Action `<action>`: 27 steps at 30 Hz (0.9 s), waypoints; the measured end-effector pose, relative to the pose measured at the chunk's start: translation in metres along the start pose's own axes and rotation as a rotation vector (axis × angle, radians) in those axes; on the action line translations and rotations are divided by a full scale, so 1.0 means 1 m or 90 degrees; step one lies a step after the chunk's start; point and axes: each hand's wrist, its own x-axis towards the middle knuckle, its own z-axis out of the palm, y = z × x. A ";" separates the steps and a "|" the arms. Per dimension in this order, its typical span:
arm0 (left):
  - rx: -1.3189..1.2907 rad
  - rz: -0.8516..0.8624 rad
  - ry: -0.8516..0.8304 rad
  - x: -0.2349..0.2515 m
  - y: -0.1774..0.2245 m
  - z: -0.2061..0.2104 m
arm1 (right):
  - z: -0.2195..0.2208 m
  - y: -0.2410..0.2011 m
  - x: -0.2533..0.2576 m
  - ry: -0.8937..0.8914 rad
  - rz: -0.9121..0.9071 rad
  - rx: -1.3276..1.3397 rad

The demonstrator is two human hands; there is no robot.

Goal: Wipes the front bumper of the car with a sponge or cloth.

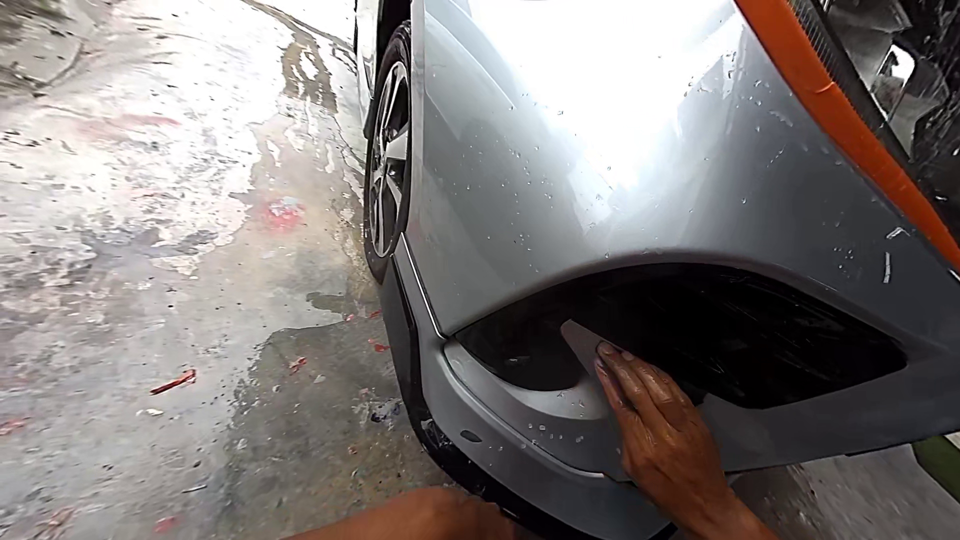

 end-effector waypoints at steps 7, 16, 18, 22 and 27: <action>0.001 0.013 -0.034 -0.012 0.028 -0.018 | -0.004 -0.004 0.005 -0.018 0.018 0.002; -0.013 0.004 -0.031 -0.012 0.013 -0.014 | -0.006 -0.005 0.007 -0.002 0.039 0.005; 0.000 -0.019 -0.022 -0.006 -0.005 -0.011 | 0.002 -0.010 0.010 0.025 0.054 0.008; -0.005 0.036 -0.004 0.021 -0.009 0.006 | 0.005 -0.016 0.023 -0.001 0.047 0.032; -0.028 0.027 0.020 -0.014 -0.011 -0.021 | -0.004 0.000 -0.004 0.029 0.039 0.000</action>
